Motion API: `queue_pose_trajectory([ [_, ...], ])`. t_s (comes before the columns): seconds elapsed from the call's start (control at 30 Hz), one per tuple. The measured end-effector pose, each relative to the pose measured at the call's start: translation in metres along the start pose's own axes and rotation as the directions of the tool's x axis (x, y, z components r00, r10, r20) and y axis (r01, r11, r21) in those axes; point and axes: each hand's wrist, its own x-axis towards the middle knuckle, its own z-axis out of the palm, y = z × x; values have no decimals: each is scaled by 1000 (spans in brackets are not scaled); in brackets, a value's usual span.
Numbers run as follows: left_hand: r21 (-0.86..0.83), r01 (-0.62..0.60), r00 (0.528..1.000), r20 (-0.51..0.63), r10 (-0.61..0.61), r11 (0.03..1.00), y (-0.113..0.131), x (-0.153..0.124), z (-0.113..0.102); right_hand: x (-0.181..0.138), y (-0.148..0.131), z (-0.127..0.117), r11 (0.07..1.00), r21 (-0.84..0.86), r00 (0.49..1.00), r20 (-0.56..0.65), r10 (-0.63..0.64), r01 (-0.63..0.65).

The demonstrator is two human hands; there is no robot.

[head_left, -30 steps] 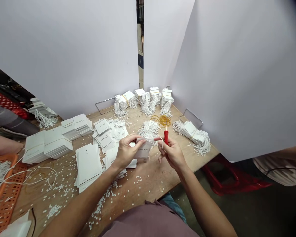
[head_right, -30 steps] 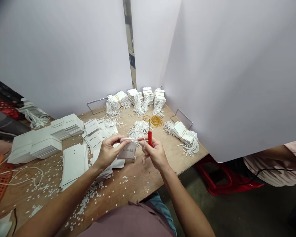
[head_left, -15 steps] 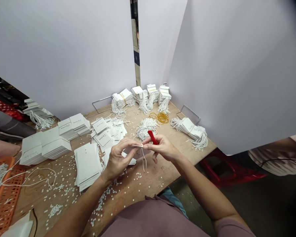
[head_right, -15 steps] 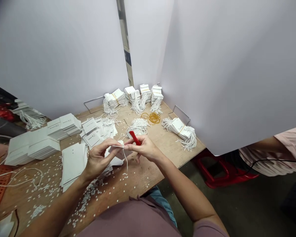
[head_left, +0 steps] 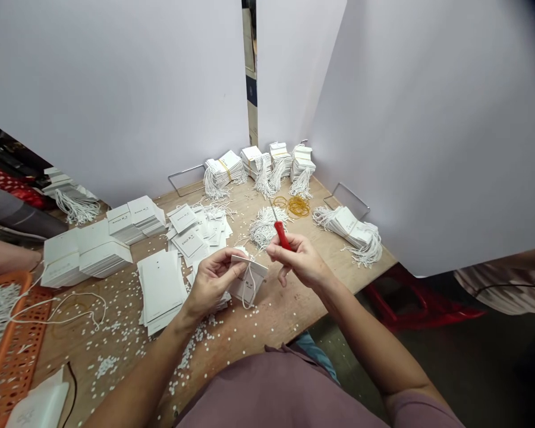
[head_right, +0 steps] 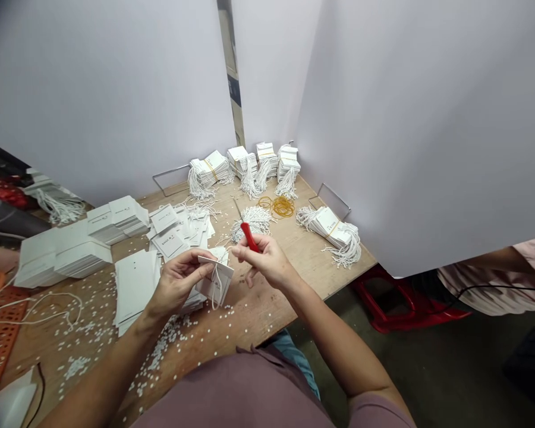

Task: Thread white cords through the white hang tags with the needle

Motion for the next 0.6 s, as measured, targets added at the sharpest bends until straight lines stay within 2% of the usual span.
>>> queue_pose_trajectory([
  [0.17, -76, 76, 997, -11, -77, 994, -3, -2, -7, 4, -4, -9, 996, 91, 1000, 3, -22, 22],
  [0.27, -24, 44, 997, -54, -45, 999, -5, -3, -8, 1, -14, -12, 991, 90, 995, -16, -98, 99],
  [0.43, 99, -28, 995, -93, 38, 995, -8, -3, -7, -9, -38, -7, 977, 33, 976, 34, -213, 212],
  [0.5, 79, 4, 996, -85, 3, 997, -7, -4, -6, -9, -43, -3, 975, -1, 975, 41, -220, 220],
  [0.6, -54, 122, 992, -24, -123, 991, -5, -7, -4, -4, -46, 3, 978, -45, 978, 30, -204, 205],
])
